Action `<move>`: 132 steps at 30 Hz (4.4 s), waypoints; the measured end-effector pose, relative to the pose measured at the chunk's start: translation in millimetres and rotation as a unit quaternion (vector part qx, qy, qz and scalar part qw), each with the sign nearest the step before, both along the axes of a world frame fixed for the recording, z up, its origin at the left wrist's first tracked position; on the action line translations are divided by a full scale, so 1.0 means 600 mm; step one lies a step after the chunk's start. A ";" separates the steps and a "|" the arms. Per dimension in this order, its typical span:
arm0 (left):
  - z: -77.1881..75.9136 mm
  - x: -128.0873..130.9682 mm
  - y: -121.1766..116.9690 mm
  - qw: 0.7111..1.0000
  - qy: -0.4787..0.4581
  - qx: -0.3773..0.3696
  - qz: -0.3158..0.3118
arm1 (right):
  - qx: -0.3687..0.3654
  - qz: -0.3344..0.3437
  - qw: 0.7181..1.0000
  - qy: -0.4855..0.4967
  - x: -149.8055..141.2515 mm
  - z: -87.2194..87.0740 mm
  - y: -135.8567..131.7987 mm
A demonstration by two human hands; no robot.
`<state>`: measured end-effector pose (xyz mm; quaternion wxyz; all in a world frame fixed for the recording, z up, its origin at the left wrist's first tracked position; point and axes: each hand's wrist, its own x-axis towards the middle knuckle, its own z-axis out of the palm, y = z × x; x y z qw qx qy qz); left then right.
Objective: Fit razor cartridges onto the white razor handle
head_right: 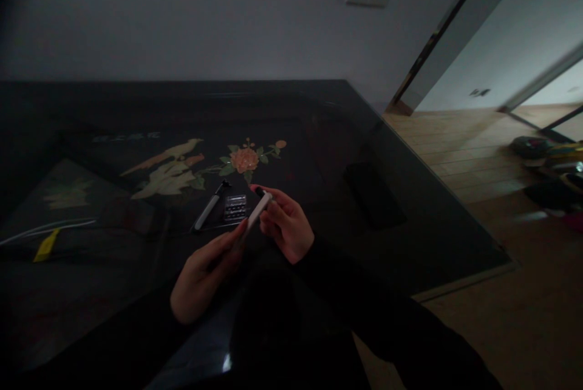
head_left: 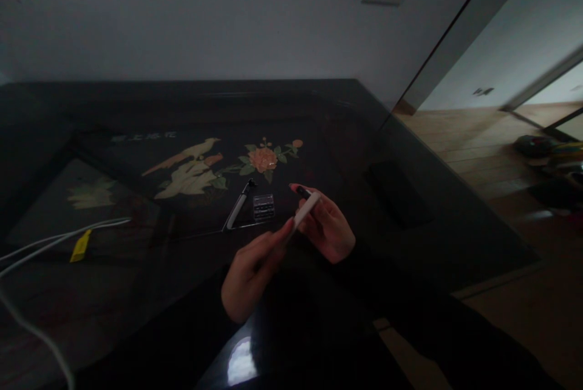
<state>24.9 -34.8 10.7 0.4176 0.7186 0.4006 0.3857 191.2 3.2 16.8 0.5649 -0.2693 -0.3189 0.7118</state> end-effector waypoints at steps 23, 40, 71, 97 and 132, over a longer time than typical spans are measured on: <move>-0.007 -0.006 0.012 0.997 0.008 -0.009 0.082 | 0.020 0.015 0.999 0.034 -0.001 0.001 -0.002; -0.005 -0.001 0.005 1.000 0.010 0.020 -0.006 | 0.008 0.005 1.000 0.000 0.001 -0.002 -0.001; -0.002 -0.003 0.011 0.997 0.026 0.014 0.068 | 0.013 0.002 1.000 -0.008 -0.002 0.001 -0.002; -0.004 -0.004 0.010 0.998 0.002 -0.025 0.054 | 0.006 0.008 1.000 -0.024 -0.001 0.002 -0.002; 0.003 -0.001 0.004 1.000 -0.013 -0.005 -0.008 | 0.003 0.009 1.000 0.006 0.002 -0.001 -0.001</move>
